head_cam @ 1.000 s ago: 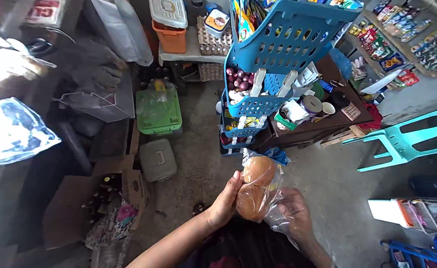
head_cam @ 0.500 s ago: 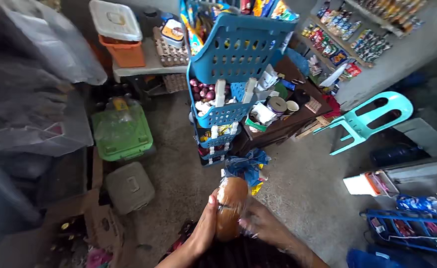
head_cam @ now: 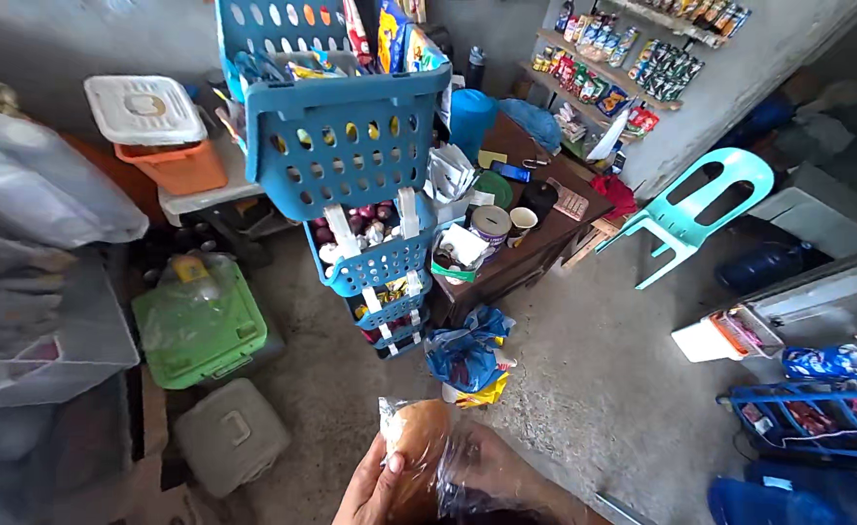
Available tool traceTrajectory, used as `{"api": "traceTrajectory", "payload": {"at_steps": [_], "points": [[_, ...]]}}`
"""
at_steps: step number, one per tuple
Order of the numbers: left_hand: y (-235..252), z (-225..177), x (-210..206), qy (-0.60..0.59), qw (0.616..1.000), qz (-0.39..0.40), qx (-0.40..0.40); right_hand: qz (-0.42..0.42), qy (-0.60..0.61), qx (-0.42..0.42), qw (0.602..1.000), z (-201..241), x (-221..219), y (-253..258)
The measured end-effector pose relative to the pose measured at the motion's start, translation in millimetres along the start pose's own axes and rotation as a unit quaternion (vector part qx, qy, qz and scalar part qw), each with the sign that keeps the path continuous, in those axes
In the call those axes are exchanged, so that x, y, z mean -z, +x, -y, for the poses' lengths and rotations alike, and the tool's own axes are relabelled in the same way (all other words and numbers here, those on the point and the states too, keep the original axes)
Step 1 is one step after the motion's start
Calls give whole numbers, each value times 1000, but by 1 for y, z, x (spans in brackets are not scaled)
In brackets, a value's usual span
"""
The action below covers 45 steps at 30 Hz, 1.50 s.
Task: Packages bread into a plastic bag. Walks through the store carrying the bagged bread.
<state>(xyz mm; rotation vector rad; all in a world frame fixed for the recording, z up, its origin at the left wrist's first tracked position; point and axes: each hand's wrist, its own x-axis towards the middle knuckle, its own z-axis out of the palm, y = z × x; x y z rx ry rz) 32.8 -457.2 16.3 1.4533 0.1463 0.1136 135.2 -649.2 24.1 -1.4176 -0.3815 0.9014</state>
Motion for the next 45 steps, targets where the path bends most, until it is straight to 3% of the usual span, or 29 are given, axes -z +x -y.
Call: {"api": "traceTrajectory", "payload": {"at_steps": [3, 8, 18, 27, 35, 45], "points": [[9, -1, -16, -26, 1000, -12, 12, 53, 19, -24, 998, 4, 16, 1], [24, 2, -43, -58, 997, -43, 37, 119, -71, -67, 988, 15, 36, 7], [25, 17, -41, 170, 985, -1, -20, 39, -42, -28, 998, 6, 58, 1], [19, -7, -52, 283, 959, -18, -18, 5, -89, -10, 996, 1, 59, -6], [7, 0, -59, 312, 946, -76, -35, -18, -81, -10, 996, -6, 49, -13], [-11, 5, -49, 313, 942, -104, -55, -31, -169, -5, 985, -9, 24, -19]]}}
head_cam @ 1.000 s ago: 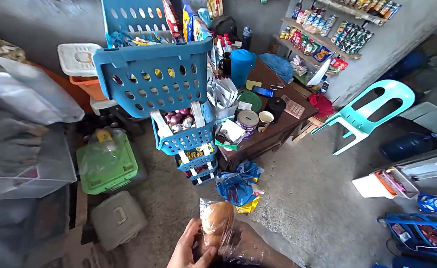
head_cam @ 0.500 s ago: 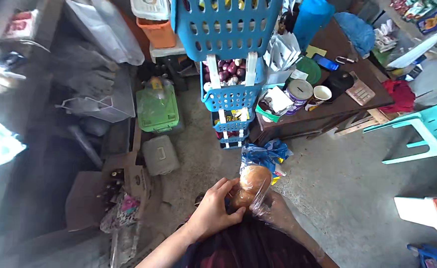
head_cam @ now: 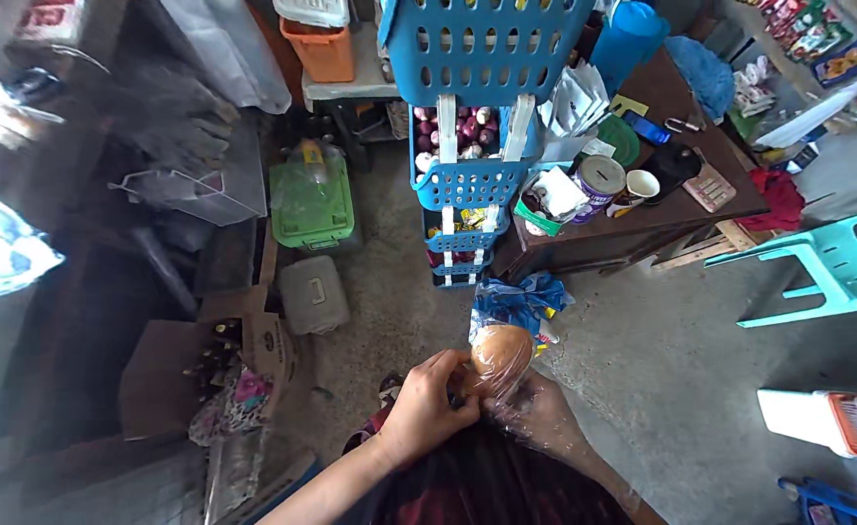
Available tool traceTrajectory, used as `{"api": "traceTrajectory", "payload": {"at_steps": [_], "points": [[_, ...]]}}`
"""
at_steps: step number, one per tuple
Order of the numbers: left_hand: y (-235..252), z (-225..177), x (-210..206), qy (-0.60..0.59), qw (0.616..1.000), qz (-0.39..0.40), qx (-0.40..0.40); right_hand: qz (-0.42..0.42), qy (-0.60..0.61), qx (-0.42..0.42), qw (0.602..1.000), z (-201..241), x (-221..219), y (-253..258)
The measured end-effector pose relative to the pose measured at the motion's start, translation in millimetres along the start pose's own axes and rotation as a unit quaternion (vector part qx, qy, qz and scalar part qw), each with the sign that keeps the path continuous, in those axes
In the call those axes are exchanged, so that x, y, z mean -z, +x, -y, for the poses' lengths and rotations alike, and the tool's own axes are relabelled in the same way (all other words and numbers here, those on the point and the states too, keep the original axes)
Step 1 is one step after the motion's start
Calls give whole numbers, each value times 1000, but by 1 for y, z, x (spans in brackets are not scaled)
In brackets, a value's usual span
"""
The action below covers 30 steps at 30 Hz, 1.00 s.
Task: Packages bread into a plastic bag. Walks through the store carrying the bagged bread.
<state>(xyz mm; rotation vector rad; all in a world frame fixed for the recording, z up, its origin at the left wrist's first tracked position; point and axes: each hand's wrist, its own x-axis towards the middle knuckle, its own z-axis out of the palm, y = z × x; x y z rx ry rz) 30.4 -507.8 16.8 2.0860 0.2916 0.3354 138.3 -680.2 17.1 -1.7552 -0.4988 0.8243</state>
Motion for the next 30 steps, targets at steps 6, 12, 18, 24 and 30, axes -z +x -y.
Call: {"api": "traceTrajectory", "payload": {"at_steps": [6, 12, 18, 24, 30], "points": [[-9, 8, 18, -78, 995, 17, 53, 21, 15, 22, 999, 6, -13, 1], [-19, 24, 37, -187, 976, 51, 96, 54, 54, 33, 997, 13, -27, 3], [-32, 33, 43, -186, 981, 7, 55, 33, 22, 12, 999, 23, -48, 8], [-36, 41, 44, -82, 993, -84, -13, 20, 63, 20, 998, 24, -69, 12], [-36, 40, 48, 12, 987, -143, -72, 11, 80, 34, 996, 29, -82, 12]]}}
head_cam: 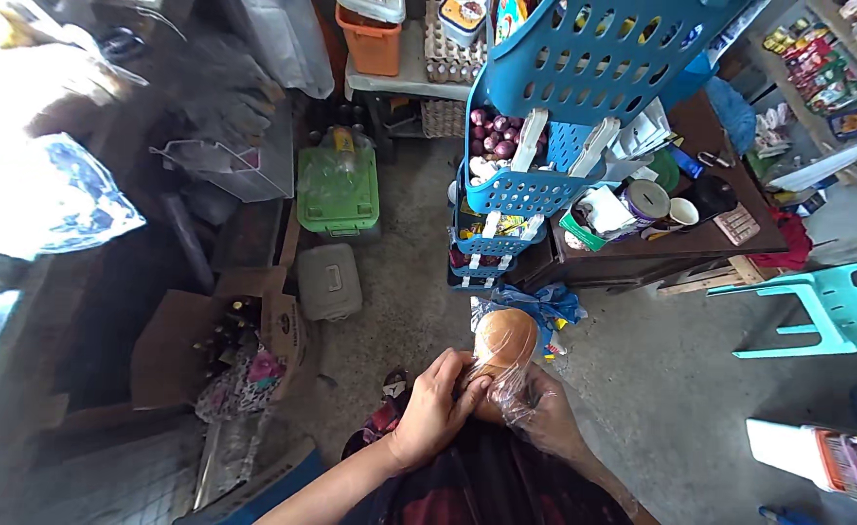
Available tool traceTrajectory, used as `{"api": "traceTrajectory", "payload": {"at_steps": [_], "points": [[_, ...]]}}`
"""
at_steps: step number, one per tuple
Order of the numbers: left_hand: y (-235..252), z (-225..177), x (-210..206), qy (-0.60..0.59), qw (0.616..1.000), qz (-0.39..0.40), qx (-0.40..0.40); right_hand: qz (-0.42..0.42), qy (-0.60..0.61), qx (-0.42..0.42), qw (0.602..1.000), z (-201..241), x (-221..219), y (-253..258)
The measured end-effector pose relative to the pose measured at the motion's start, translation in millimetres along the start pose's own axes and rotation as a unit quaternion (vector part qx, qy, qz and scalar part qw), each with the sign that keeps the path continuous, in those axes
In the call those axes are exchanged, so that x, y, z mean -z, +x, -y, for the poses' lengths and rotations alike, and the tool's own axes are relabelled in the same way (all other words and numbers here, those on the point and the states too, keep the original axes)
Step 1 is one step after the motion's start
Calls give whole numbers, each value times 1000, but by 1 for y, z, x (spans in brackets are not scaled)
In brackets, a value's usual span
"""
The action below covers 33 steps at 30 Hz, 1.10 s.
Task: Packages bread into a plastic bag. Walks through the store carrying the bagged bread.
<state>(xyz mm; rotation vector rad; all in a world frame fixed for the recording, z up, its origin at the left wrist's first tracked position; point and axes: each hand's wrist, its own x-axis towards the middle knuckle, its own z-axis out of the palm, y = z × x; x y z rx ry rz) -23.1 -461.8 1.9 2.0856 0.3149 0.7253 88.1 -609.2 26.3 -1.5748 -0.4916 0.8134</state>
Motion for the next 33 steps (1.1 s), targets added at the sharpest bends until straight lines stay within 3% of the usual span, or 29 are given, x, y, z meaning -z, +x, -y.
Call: {"api": "traceTrajectory", "payload": {"at_steps": [8, 15, 20, 24, 30, 33], "points": [[-1, 9, 3, -31, 999, -26, -30, 16, 28, 41, 999, -3, -5, 1], [0, 13, 5, -221, 975, -24, -5, 86, 107, 58, 989, 7, 0, 5], [3, 10, 5, -374, 927, 15, 6, 153, 201, 52, 966, -3, 10, 6], [5, 9, 7, -483, 873, 59, 18, 190, 152, 63, 968, -14, 21, 3], [10, 5, 10, -582, 807, 80, 67, 171, 48, 172, 969, 0, 25, 2], [13, 6, 12, -560, 824, 80, 34, 168, 7, 189, 968, 12, 30, 0]]}}
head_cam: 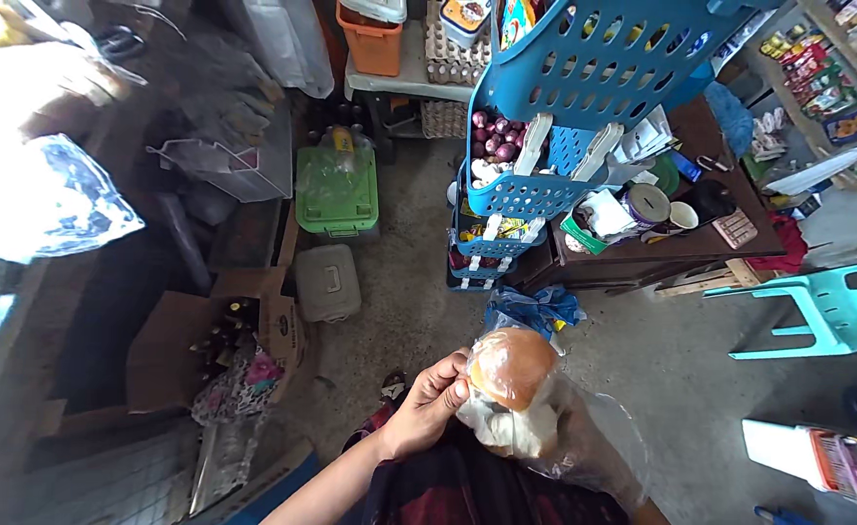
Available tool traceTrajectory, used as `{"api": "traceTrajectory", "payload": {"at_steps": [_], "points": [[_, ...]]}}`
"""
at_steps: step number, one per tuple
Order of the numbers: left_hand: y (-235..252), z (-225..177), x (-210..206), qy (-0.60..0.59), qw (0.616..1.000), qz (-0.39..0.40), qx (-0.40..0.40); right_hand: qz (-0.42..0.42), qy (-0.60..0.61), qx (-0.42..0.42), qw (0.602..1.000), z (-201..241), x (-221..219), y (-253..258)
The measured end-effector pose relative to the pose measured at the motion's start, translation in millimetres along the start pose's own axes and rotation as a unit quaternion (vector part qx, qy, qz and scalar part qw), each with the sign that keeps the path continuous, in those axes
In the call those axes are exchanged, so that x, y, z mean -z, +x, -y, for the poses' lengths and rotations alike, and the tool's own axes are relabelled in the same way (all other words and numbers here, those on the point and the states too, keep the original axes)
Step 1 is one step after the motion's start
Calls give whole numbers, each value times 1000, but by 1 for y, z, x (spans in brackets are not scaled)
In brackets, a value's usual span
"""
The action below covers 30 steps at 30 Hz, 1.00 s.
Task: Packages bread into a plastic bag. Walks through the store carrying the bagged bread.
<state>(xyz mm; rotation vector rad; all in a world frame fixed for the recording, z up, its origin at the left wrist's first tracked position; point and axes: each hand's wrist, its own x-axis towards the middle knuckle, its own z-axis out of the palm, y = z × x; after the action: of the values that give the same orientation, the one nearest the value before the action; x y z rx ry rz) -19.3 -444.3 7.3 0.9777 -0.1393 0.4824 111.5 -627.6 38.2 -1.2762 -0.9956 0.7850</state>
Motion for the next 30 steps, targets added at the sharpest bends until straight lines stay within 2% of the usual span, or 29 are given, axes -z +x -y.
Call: {"api": "traceTrajectory", "payload": {"at_steps": [2, 5, 8, 10, 12, 15, 17, 21, 26, 30], "points": [[1, -1, 0, 26, 999, 23, -12, 29, -32, 14, 999, 3, 8, -3], [0, -2, 1, 63, 996, 54, -12, 64, 33, 9, 997, 0, 16, -9], [0, -9, 5, 198, 974, 101, -34, -31, 98, -33, 994, -1, 4, -9], [2, -15, 7, 299, 943, 129, -63, -76, 145, -11, 986, -7, -4, -6], [2, -19, 7, 352, 922, 141, -75, -101, 181, 2, 978, -14, -8, -8], [1, -20, 6, 387, 910, 129, -68, -124, 244, -11, 962, -19, -16, -13], [-3, -16, 8, 395, 912, 100, -55, -95, 278, -8, 956, -30, -9, -20], [-12, -11, 4, 395, 918, 47, -2, -105, 237, -30, 965, -29, -5, -18], [-7, -17, 0, 342, 936, 75, 47, -104, 229, -40, 967, -25, -7, -15], [-1, -18, -13, 444, 896, 20, 14, -145, 192, -58, 969, -17, -18, -10]]}}
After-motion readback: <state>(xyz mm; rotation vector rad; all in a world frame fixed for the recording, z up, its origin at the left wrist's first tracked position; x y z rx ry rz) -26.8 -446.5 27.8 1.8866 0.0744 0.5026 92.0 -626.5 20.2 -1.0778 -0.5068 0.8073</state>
